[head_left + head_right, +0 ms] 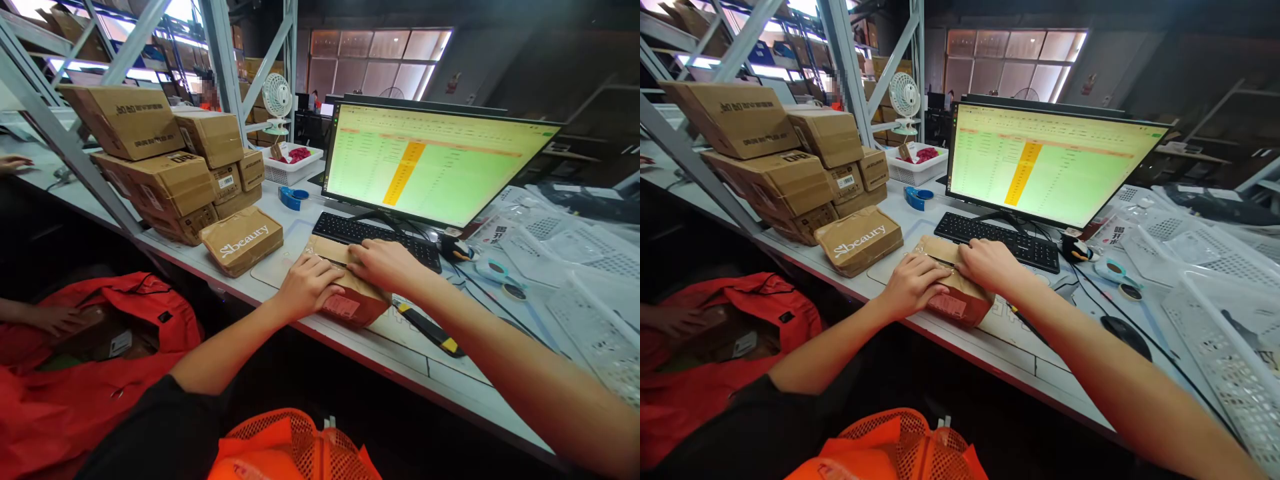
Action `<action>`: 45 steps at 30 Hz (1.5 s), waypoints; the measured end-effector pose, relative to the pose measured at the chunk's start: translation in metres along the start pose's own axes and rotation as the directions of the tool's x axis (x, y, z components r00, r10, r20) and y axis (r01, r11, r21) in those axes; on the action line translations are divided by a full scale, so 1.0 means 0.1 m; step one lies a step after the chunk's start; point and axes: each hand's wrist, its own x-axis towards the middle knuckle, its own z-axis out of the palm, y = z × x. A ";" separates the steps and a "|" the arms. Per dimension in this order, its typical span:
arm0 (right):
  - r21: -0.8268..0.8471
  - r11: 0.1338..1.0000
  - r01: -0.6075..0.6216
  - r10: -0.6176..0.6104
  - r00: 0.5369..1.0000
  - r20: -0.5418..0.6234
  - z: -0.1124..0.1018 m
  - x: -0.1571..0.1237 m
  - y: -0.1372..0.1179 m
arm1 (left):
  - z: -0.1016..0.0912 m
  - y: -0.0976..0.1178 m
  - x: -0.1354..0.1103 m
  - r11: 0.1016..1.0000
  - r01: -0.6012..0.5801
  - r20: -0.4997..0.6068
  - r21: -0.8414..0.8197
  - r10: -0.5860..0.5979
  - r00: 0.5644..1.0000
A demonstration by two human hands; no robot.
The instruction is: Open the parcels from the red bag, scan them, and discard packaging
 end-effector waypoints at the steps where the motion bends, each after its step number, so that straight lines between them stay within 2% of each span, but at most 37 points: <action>1: -0.014 0.999 -0.031 0.031 1.000 -0.002 -0.03 0.03 0.02 | -0.02 0.02 0.00 1.000 0.006 0.016 -0.010 -0.005 1.000; 3: 0.007 0.988 -0.151 0.151 0.988 -0.037 -0.04 0.12 0.10 | -0.09 0.05 0.00 0.999 0.022 0.064 -0.042 -0.020 0.998; 5: 0.115 0.959 -0.260 0.267 0.962 -0.048 0.01 0.25 0.22 | -0.19 0.04 0.05 0.993 0.049 0.126 -0.104 -0.035 0.991; 8: 0.284 0.921 -0.266 0.272 0.962 0.019 0.18 0.45 0.34 | -0.39 -0.07 0.27 0.971 0.088 0.289 -0.223 -0.021 0.957; 10: 0.344 0.905 -0.250 0.248 0.967 0.051 0.30 0.55 0.36 | -0.51 -0.18 0.53 0.966 0.129 0.441 -0.225 -0.017 0.897; 12: 0.379 0.889 -0.256 0.251 0.966 0.063 0.37 0.60 0.37 | -0.59 -0.25 0.80 0.972 0.171 0.584 -0.164 -0.044 0.810; 14: 0.400 0.876 -0.270 0.264 0.962 0.072 0.40 0.62 0.37 | -0.63 -0.22 0.97 0.981 0.169 0.679 -0.097 -0.059 0.732; 15: 0.407 0.870 -0.277 0.270 0.960 0.074 0.41 0.61 0.37 | -0.63 -0.15 0.99 0.987 0.142 0.696 -0.074 -0.051 0.716; 16: 0.414 0.865 -0.284 0.280 0.957 0.073 0.42 0.61 0.38 | -0.61 -0.06 0.96 0.993 0.109 0.685 -0.043 -0.051 0.727; 20: 0.445 0.841 -0.307 0.322 0.946 0.044 0.47 0.57 0.43 | -0.52 0.41 0.47 0.986 0.011 0.486 0.167 -0.092 0.869; 22: 0.470 0.830 -0.302 0.329 0.944 0.025 0.50 0.56 0.44 | -0.55 0.53 0.27 0.984 -0.026 0.473 0.177 -0.061 0.879; 23: 0.485 0.823 -0.296 0.329 0.944 0.018 0.51 0.56 0.44 | -0.60 0.52 0.24 0.993 -0.033 0.502 0.115 -0.030 0.864; 25: 0.518 0.807 -0.285 0.332 0.943 0.001 0.52 0.57 0.44 | -0.71 0.40 0.36 0.998 -0.005 0.539 -0.061 0.037 0.841; 26: 0.537 0.796 -0.278 0.334 0.942 -0.008 0.53 0.57 0.43 | -0.75 0.30 0.49 0.991 0.016 0.542 -0.133 0.059 0.838; 28: 0.583 0.770 -0.259 0.345 0.938 -0.039 0.54 0.57 0.41 | -0.75 0.09 0.80 0.992 0.019 0.526 -0.128 0.052 0.849; 29: 0.609 0.754 -0.246 0.356 0.932 -0.064 0.54 0.57 0.40 | -0.72 0.01 0.95 0.996 0.021 0.580 -0.092 0.036 0.814; 31: 0.672 0.710 -0.213 0.403 0.905 -0.139 0.54 0.54 0.39 | -0.58 -0.07 1.17 1.000 0.017 0.696 -0.010 -0.006 0.718; 32: 0.708 0.680 -0.191 0.442 0.877 -0.187 0.55 0.50 0.39 | -0.50 -0.08 1.23 1.000 0.012 0.734 0.024 -0.026 0.679; 33: 0.746 0.645 -0.165 0.489 0.840 -0.236 0.56 0.44 0.41 | -0.43 -0.06 1.26 0.999 0.007 0.748 0.053 -0.044 0.662; 35: 0.825 0.556 -0.103 0.593 0.744 -0.307 0.62 0.22 0.46 | -0.35 -0.03 1.26 0.996 -0.008 0.744 0.094 -0.065 0.665; 37: 0.884 0.465 -0.044 0.676 0.662 -0.323 0.74 -0.12 0.50 | -0.39 -0.03 1.21 0.994 -0.026 0.726 0.110 -0.063 0.685; 39: 0.935 0.355 0.025 0.722 0.628 -0.290 0.94 -0.54 0.49 | -0.54 -0.06 1.13 0.994 -0.016 0.668 0.105 -0.058 0.742; 40: 0.956 0.286 0.069 0.729 0.632 -0.264 1.06 -0.76 0.44 | -0.65 -0.07 1.07 0.996 0.015 0.619 0.090 -0.068 0.783; 41: 0.975 0.146 0.165 0.717 0.662 -0.219 1.20 -0.96 0.37 | -0.76 -0.07 0.98 0.996 0.064 0.560 0.060 -0.087 0.824; 43: 0.951 -0.079 0.299 0.614 0.766 -0.190 1.45 -1.29 0.14 | -0.96 -0.02 0.75 0.983 0.181 0.443 -0.039 -0.146 0.885; 45: 0.905 -0.196 0.378 0.530 0.817 -0.226 1.63 -1.50 -0.18 | -1.06 0.12 0.47 0.950 0.261 0.363 -0.170 -0.185 0.913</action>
